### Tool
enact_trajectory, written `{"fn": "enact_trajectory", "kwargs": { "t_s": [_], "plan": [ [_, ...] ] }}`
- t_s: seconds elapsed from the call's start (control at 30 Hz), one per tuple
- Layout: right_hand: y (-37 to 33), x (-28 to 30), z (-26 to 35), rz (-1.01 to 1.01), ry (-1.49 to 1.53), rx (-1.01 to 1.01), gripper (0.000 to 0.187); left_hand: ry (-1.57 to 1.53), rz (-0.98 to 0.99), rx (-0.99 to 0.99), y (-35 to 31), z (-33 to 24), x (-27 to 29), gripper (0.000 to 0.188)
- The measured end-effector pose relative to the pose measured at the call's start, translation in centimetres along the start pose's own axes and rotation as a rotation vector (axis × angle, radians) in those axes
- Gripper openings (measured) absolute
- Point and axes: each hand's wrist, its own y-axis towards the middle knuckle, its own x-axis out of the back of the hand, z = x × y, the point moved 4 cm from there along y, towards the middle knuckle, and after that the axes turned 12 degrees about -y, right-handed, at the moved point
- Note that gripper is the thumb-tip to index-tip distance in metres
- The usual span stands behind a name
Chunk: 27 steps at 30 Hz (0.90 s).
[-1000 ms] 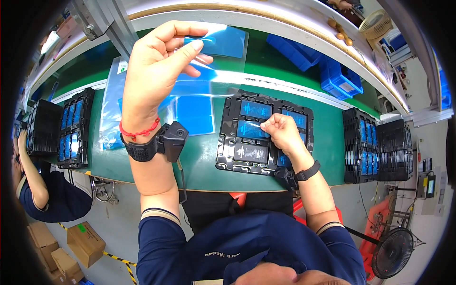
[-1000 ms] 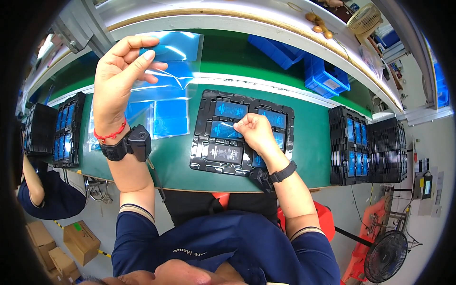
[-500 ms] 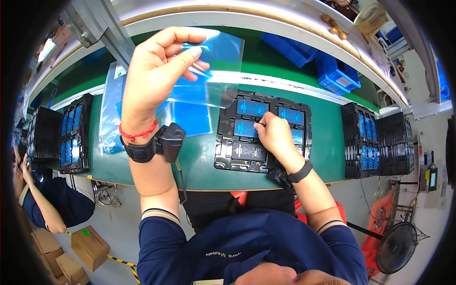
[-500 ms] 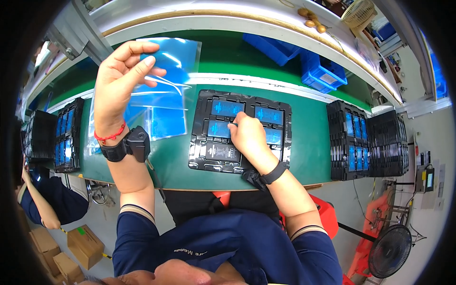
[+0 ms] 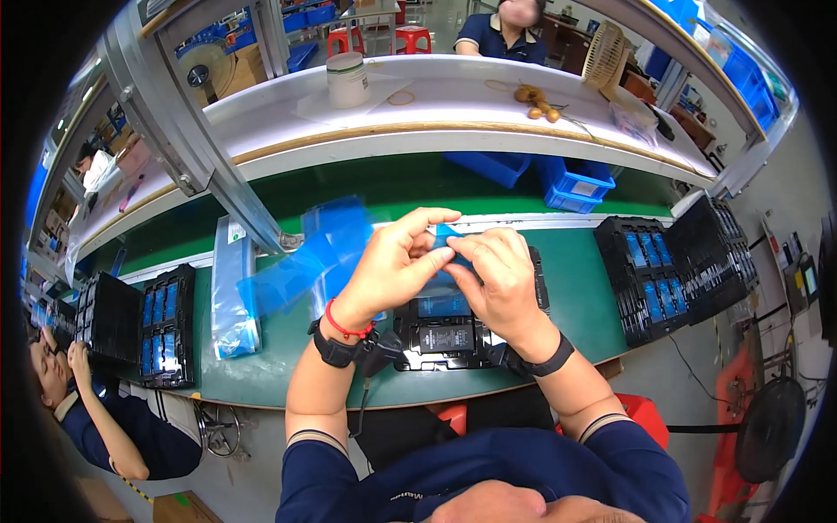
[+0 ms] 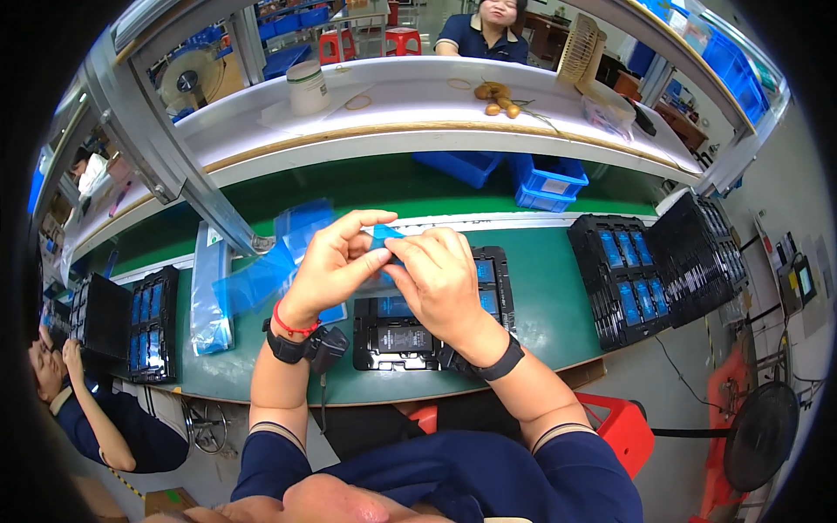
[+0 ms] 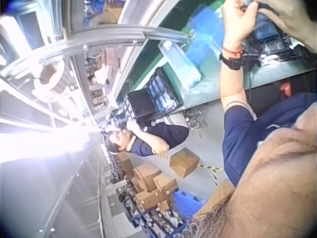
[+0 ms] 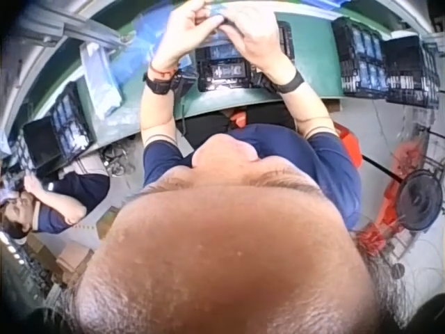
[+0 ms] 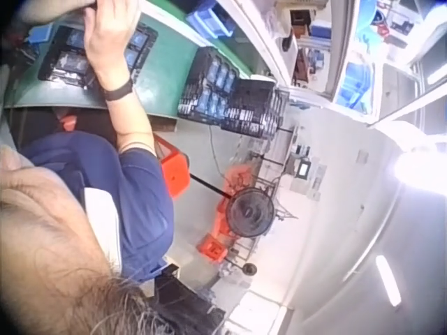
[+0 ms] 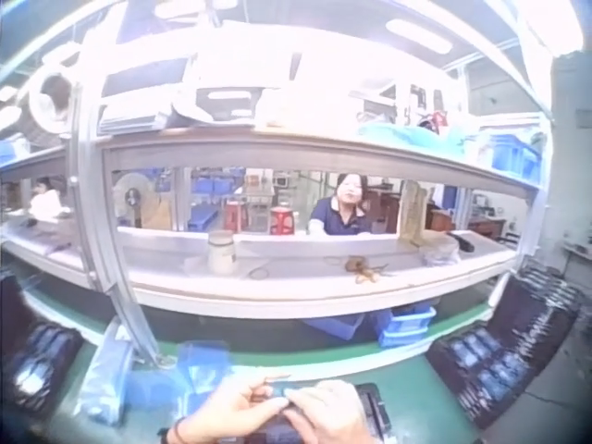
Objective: Assembling electronic components by placing batteries into casings and applying protective films.
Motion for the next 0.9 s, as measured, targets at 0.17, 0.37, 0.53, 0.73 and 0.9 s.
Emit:
{"fn": "enact_trajectory", "kwargs": {
  "t_s": [0.17, 0.37, 0.53, 0.73, 0.9],
  "plan": [
    [-0.7, 0.2, -0.7, -0.026, -0.062, 0.012, 0.024, 0.135, 0.090, -0.020, -0.1, -1.2, -0.9, 0.057],
    [-2.1, -0.3, -3.6, 0.112, 0.418, -0.412, 0.011, 0.404, 0.104, -0.268, -0.2, -1.5, -1.3, 0.067],
    [-4.3, -1.0, -7.7, -0.228, 1.068, -0.956, 0.010, 0.218, -0.165, -0.093, 0.0, -1.3, 1.5, 0.053],
    [-1.4, 2.1, -3.2, -0.330, -0.086, -0.168, 0.013, -0.004, 0.084, 0.217, -0.1, 1.0, 1.2, 0.044],
    [-1.4, 0.4, 0.0, -0.194, -0.272, 0.198, 0.025, -0.069, 0.141, 0.231, 0.1, 1.2, 0.4, 0.025]
  ]
}}
